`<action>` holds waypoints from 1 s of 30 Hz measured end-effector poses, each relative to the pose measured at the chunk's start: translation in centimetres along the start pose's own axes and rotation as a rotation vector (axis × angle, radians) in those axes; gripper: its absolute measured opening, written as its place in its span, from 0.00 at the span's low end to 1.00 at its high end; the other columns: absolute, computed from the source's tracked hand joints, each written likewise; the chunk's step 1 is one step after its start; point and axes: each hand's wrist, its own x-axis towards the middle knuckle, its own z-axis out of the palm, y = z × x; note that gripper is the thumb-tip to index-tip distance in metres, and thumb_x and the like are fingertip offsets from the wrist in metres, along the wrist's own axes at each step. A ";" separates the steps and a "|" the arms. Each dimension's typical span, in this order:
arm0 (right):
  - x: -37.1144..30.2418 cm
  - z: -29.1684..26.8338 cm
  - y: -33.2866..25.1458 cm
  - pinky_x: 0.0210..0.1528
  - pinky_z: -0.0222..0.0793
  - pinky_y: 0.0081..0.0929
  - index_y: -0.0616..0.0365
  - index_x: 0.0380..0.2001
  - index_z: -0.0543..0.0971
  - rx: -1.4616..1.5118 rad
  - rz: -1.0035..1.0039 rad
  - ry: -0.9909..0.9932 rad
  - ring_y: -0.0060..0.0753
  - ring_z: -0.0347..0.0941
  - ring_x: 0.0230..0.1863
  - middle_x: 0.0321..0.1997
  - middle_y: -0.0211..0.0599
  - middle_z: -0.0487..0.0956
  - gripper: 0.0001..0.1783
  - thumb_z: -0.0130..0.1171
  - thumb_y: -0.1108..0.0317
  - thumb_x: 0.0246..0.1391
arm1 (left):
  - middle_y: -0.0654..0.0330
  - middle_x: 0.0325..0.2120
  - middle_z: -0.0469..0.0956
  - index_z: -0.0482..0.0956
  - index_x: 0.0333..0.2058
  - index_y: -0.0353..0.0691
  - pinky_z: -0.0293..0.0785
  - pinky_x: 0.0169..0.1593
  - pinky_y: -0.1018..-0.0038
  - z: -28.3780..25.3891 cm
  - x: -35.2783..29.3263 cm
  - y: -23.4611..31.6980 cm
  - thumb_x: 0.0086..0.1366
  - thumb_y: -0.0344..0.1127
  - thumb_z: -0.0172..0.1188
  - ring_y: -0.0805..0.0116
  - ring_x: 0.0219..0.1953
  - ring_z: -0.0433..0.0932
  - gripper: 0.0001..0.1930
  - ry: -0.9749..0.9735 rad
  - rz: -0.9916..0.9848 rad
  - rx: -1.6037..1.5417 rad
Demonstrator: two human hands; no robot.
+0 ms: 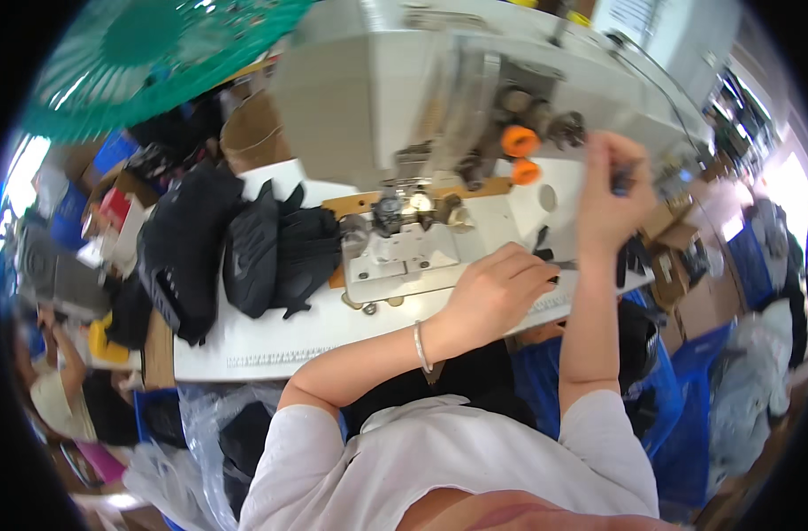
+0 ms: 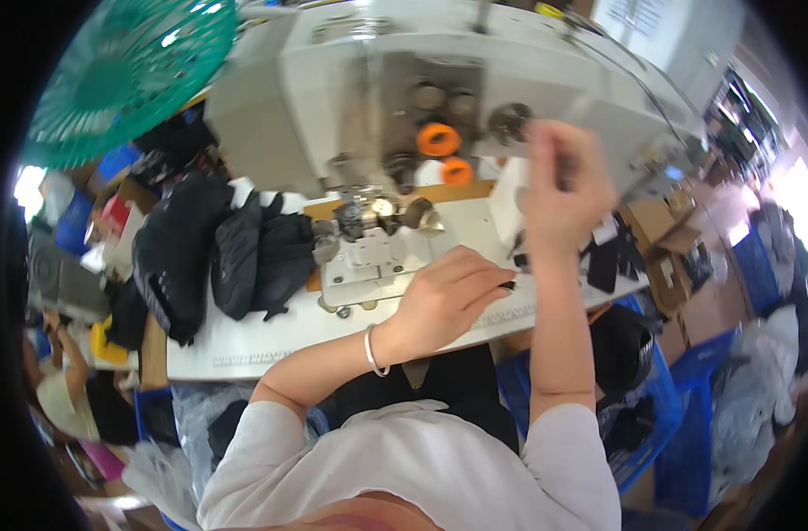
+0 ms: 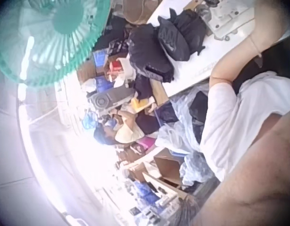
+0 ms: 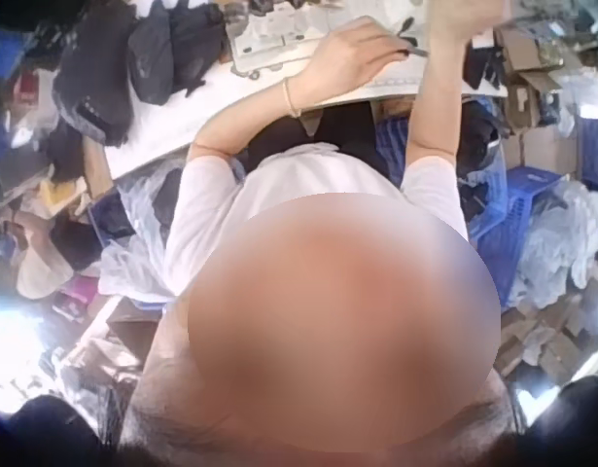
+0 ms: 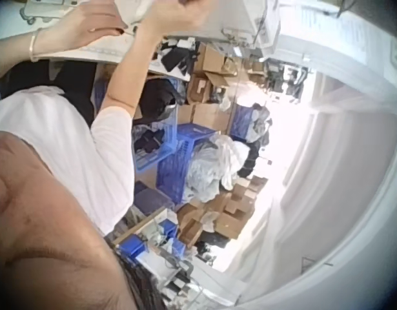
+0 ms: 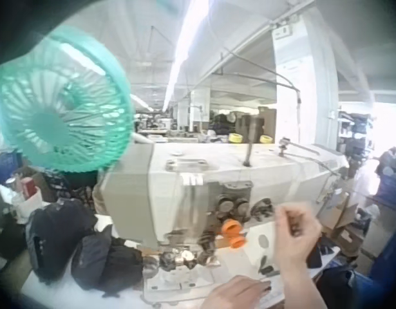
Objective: The person prepares a sewing machine by threading it and then sews a black fabric part. After sewing, the person uses scissors to trim excess threads and edges from the finished piece.
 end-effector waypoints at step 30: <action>2.7 -2.5 3.7 0.31 0.62 0.22 0.58 0.48 0.81 -0.345 -0.128 -0.194 0.22 0.64 0.28 0.30 0.28 0.74 0.11 0.60 0.71 0.64 | 0.56 0.36 0.82 0.80 0.49 0.32 0.81 0.28 0.75 -7.1 2.0 1.4 0.70 0.30 0.58 0.73 0.33 0.81 0.11 0.257 -0.539 -1.341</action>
